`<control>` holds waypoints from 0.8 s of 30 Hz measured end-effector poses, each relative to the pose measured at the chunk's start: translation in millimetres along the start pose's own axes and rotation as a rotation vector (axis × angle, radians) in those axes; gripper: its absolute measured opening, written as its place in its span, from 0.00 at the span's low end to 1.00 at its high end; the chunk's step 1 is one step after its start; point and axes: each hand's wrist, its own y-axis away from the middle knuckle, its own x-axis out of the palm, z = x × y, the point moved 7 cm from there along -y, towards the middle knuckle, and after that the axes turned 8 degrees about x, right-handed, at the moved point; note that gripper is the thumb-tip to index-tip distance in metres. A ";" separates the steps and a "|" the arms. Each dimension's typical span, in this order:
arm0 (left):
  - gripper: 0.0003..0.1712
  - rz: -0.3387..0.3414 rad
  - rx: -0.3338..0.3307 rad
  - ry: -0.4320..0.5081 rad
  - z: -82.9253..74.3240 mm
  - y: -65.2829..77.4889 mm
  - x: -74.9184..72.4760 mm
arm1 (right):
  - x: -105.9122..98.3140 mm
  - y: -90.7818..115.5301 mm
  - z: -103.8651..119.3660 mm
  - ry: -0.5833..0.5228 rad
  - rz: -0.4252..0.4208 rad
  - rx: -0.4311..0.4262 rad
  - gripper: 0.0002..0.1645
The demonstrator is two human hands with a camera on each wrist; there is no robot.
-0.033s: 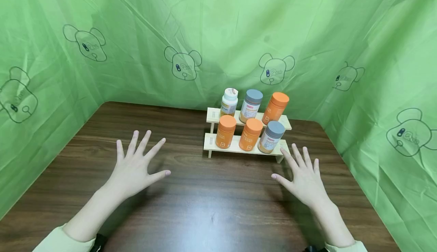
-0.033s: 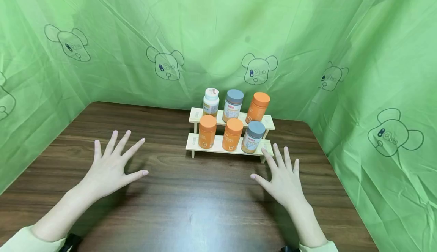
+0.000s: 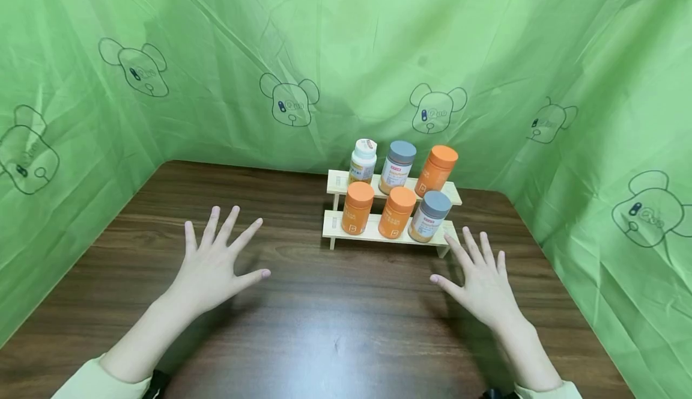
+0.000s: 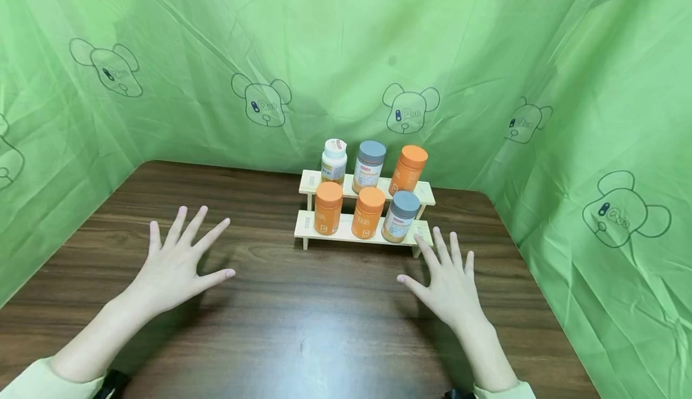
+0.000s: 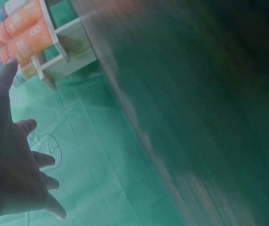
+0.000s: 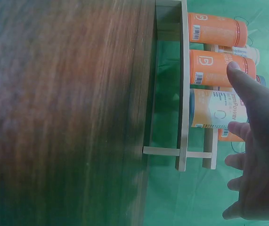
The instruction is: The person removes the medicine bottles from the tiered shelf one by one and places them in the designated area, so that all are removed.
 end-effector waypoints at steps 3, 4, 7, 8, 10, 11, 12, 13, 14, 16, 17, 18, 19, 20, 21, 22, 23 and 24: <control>0.53 0.000 -0.001 0.002 -0.4 -0.6 -0.1 | 0.0 0.5 0.0 -0.003 0.002 0.000 0.53; 0.53 0.000 -0.002 0.003 -0.4 -1.1 -0.3 | -0.6 0.5 0.4 -0.005 0.001 -0.002 0.53; 0.53 -0.001 -0.001 0.005 -0.7 -2.8 -1.7 | -0.9 0.7 0.7 -0.006 0.001 -0.004 0.53; 0.53 0.000 -0.001 0.005 -0.9 -3.4 -2.2 | -0.9 0.8 0.7 -0.006 0.001 -0.004 0.53; 0.53 0.001 0.000 0.007 -1.2 -4.5 -3.4 | -0.9 0.9 0.6 -0.008 0.001 -0.004 0.53; 0.52 0.001 0.001 0.008 -1.3 -5.1 -4.1 | -0.9 0.7 0.5 -0.009 0.002 -0.004 0.53; 0.52 0.002 0.001 0.008 -1.4 -5.6 -4.7 | -0.9 0.4 0.5 -0.010 0.003 -0.004 0.53; 0.52 0.002 0.002 0.007 -1.5 -6.2 -5.4 | -1.0 0.0 0.5 -0.010 0.002 -0.005 0.53; 0.52 0.003 0.002 0.006 -1.5 -7.0 -6.1 | -1.0 -0.6 0.5 -0.010 0.003 -0.006 0.53; 0.52 0.007 -0.001 0.002 -1.4 -8.7 -7.4 | -1.2 -2.2 0.2 -0.011 0.003 -0.006 0.53; 0.52 0.009 -0.002 0.000 -1.2 -9.8 -8.1 | -1.4 -3.1 0.1 -0.012 0.002 -0.007 0.53; 0.52 0.012 -0.004 -0.004 -1.0 -10.9 -8.9 | -1.7 -4.2 0.0 -0.014 -0.002 -0.009 0.53; 0.52 0.013 -0.006 -0.006 -0.7 -12.2 -9.8 | -2.0 -5.4 -0.4 -0.018 -0.006 -0.010 0.53; 0.52 0.014 -0.007 -0.005 -0.4 -13.5 -10.9 | -2.4 -6.7 -0.8 -0.020 -0.009 -0.011 0.53; 0.52 0.016 -0.009 -0.004 -0.2 -14.8 -11.7 | -2.7 -8.2 -1.2 -0.023 -0.013 -0.012 0.53; 0.52 0.017 -0.010 -0.006 0.1 -16.2 -12.6 | -2.9 -9.6 -1.7 -0.026 -0.018 -0.014 0.53; 0.52 0.017 -0.010 -0.003 0.2 -17.7 -13.3 | -3.1 -11.1 -2.4 -0.029 -0.023 -0.015 0.53; 0.52 0.017 -0.009 0.000 0.2 -19.4 -13.8 | -3.3 -12.5 -3.3 -0.032 -0.027 -0.016 0.53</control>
